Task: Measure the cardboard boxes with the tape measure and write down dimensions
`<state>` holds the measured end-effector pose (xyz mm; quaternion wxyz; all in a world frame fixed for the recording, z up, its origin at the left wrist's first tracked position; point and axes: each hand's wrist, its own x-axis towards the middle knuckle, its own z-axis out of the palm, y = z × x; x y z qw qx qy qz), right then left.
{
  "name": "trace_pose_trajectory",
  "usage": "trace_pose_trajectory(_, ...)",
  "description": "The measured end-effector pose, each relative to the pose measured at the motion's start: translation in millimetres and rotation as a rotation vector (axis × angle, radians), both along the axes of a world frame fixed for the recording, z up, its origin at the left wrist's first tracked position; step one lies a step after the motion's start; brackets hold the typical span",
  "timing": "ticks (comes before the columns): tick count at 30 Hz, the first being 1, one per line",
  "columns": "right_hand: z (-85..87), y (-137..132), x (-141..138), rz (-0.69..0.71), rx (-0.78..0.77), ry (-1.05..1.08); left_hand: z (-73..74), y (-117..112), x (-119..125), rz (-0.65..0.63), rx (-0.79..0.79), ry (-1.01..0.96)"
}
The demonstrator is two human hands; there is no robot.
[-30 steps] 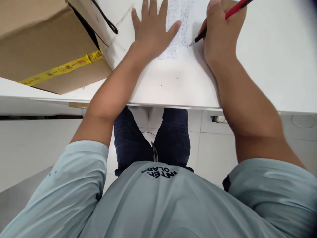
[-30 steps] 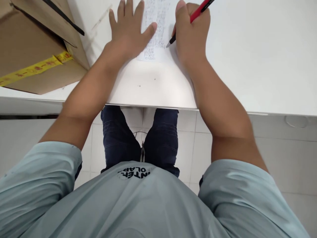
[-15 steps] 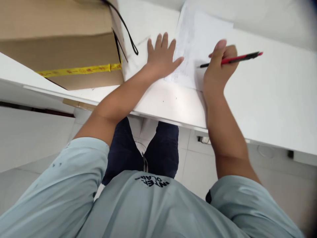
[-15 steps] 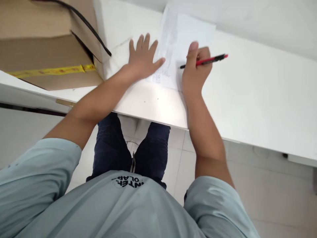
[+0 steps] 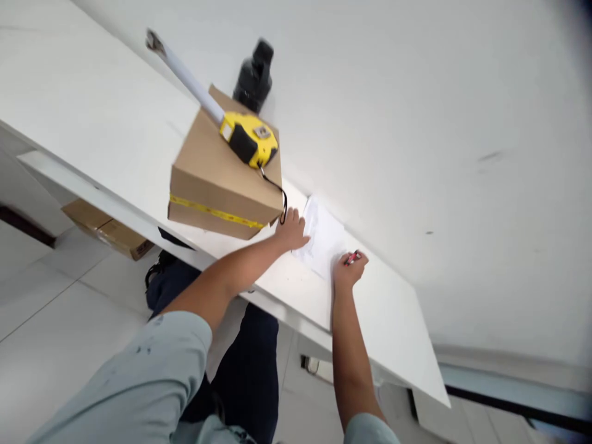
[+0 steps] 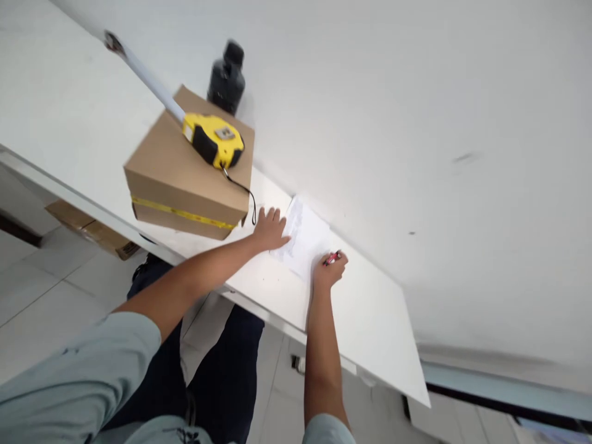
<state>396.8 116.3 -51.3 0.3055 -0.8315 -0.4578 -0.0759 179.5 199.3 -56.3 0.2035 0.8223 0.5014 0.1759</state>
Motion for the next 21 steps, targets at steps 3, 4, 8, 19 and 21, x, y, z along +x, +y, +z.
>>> trace_pose_trajectory(3, 0.0, 6.4, -12.1, -0.066, -0.132, -0.055, -6.0, 1.6, -0.8, -0.018, -0.106, -0.092)
trace_pose_trajectory(4, 0.1, 8.4, -16.4, -0.062, -0.178, -0.07, -6.8, 1.2, -2.6, -0.017, -0.105, -0.099)
trace_pose_trajectory(8, 2.9, 11.2, -29.5, -0.061, -0.31, -0.095, -6.4, -10.2, -18.6, -0.021, -0.083, -0.094)
trace_pose_trajectory(19, 17.0, 5.1, -46.9, 0.039, -0.054, -0.045, -9.8, -32.9, -46.8, -0.053, 0.005, -0.021)
trace_pose_trajectory(21, 32.0, 14.8, -67.0, 0.128, 0.027, -0.059, -7.4, -34.8, -47.0, -0.064, 0.019, 0.0)
